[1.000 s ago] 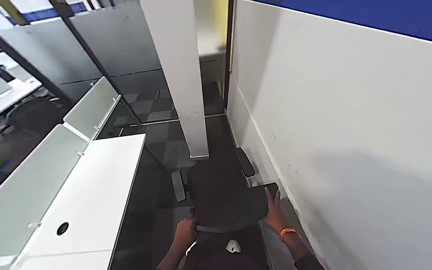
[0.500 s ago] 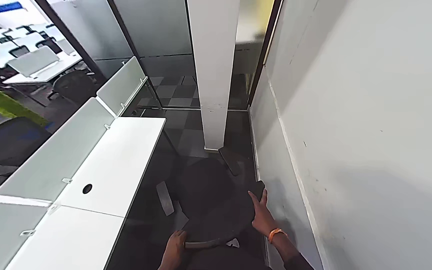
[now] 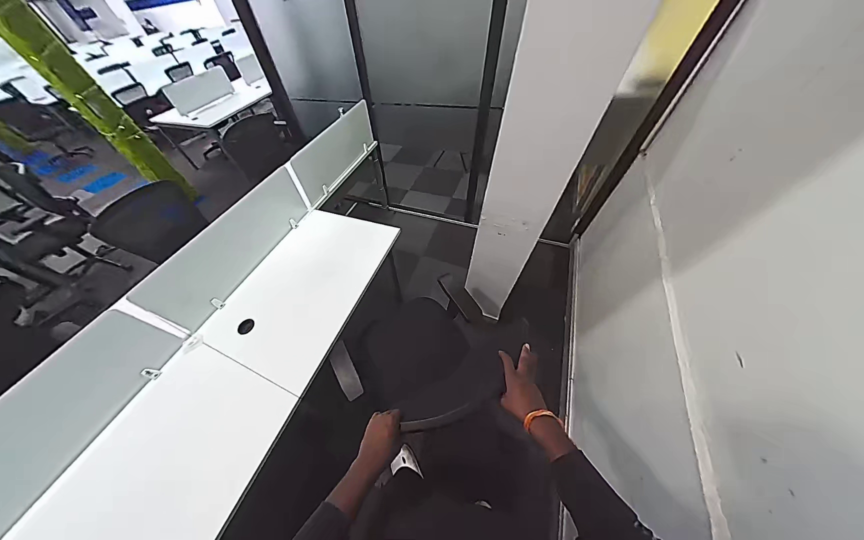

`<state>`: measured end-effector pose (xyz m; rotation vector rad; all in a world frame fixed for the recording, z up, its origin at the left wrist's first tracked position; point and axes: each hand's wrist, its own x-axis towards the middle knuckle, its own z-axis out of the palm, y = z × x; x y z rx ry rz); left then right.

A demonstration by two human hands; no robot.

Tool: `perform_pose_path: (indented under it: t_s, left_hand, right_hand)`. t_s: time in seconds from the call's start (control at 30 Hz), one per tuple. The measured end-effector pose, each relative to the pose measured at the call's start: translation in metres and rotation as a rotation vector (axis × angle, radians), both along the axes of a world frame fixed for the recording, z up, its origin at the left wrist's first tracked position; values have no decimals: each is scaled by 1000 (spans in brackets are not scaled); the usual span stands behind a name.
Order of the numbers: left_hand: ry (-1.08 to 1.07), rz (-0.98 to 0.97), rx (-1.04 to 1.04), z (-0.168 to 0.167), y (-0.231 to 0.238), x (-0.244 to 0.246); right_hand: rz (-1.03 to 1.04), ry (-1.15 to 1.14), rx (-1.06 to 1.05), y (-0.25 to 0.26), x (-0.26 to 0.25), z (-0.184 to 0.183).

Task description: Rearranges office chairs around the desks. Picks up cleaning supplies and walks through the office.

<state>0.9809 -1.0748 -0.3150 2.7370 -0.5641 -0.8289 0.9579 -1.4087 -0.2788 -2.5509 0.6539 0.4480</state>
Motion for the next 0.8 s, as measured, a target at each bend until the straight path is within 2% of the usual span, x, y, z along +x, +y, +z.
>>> perform_pose_path:
  t_s: [0.17, 0.37, 0.57, 0.8]
  left_hand:
    - [126, -44, -146, 7, -30, 15]
    - [200, -226, -569, -5, -41, 26]
    - [225, -260, -547, 3, -61, 44]
    - [83, -70, -550, -14, -84, 74]
  right_hand:
    - [-88, 11, -61, 13, 29, 3]
    - [-55, -33, -107, -23, 62, -10]
    - [13, -7, -126, -45, 100, -6]
    - [143, -34, -92, -62, 170, -8]
